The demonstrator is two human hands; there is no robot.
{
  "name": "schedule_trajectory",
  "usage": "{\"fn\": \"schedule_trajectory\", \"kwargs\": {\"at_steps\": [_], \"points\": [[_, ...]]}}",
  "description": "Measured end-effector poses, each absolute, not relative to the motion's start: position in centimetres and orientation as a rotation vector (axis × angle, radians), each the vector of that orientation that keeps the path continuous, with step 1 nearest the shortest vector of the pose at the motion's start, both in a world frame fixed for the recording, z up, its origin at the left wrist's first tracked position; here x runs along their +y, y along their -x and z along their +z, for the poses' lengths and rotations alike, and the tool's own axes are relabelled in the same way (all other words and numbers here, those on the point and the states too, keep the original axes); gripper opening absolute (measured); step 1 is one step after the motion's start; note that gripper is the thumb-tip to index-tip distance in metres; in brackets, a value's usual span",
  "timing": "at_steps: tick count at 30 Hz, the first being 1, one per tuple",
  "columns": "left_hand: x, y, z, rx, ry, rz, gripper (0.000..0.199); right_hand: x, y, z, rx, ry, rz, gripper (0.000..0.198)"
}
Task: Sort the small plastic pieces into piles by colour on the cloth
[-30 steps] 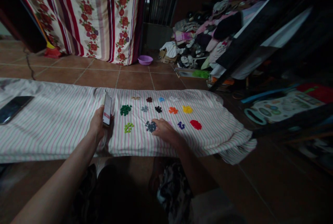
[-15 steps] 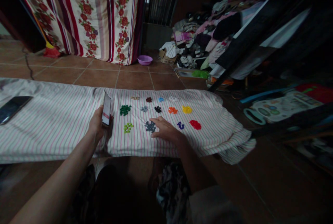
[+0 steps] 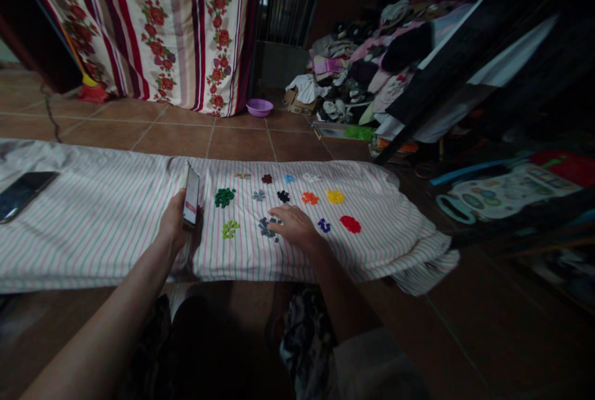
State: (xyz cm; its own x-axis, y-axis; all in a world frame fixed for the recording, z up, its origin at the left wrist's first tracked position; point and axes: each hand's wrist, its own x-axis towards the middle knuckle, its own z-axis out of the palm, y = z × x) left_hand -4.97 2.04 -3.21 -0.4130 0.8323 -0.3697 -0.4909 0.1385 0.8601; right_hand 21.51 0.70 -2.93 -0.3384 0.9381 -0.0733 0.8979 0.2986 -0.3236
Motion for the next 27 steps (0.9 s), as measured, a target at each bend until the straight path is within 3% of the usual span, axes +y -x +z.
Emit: {"fn": "schedule_trajectory", "kwargs": {"at_steps": [5,9,14,20,27], "points": [[2.1,5.1,-3.4,1.299,-0.367,1.521,0.025,0.2,-22.6,-3.1,-2.393,1.867,0.675,0.051],[2.1,5.0,-3.5,1.325,-0.375,1.511,0.023,0.3,-22.8,-3.6,-2.351,1.803,0.803,0.051],[2.0,4.9,-3.3,1.320,-0.399,1.518,0.020,0.3,-22.8,-3.3,-2.367,1.724,0.836,0.048],[2.0,5.1,-3.4,1.327,-0.393,1.496,0.026,-0.3,-23.1,-3.2,-2.398,1.745,0.838,0.068],[1.9,4.9,-3.1,1.348,-0.413,1.487,0.023,-0.1,-22.3,-3.1,-2.397,1.680,0.736,0.051]]}}
